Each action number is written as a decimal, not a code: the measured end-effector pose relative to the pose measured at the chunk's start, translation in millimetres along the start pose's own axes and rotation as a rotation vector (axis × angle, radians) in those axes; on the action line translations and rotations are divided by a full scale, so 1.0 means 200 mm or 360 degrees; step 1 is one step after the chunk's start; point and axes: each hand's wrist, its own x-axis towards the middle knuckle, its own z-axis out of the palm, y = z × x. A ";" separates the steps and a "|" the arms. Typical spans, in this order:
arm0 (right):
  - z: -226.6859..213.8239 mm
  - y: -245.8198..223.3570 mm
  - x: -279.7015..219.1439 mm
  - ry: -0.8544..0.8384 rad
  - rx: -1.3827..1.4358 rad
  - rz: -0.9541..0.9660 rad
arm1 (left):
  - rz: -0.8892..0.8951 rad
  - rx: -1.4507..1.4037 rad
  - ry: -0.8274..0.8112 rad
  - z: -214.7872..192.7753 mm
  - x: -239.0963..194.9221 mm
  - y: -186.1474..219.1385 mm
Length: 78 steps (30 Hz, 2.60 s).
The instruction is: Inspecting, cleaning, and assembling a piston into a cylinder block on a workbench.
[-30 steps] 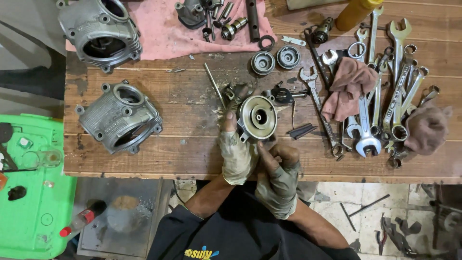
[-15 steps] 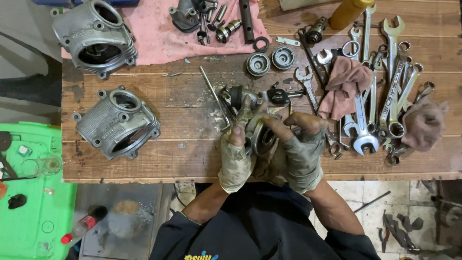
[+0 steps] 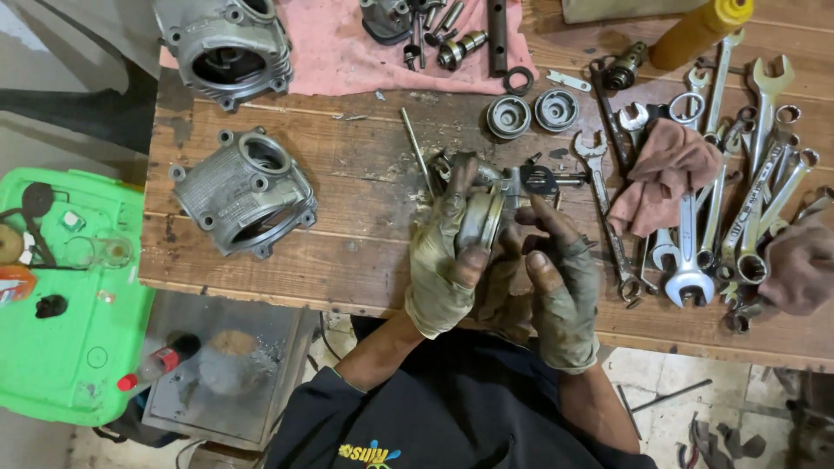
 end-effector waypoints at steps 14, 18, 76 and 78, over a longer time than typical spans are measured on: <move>-0.01 0.03 0.01 -0.0141 -0.0287 -0.0476 | 0.0137 0.0702 -0.0250 -0.08 0.07 0.18; -0.01 0.07 0.06 -0.0048 -0.0613 -0.0709 | 0.0124 0.0710 -0.0289 -0.07 0.06 0.18; -0.30 0.38 -0.33 0.0184 -0.0780 -0.0419 | -0.0458 0.0670 0.0033 -0.18 0.86 -0.41; -0.32 0.39 -0.34 0.0130 -0.0801 -0.0410 | -0.0261 0.1105 -0.0150 -0.17 0.85 -0.36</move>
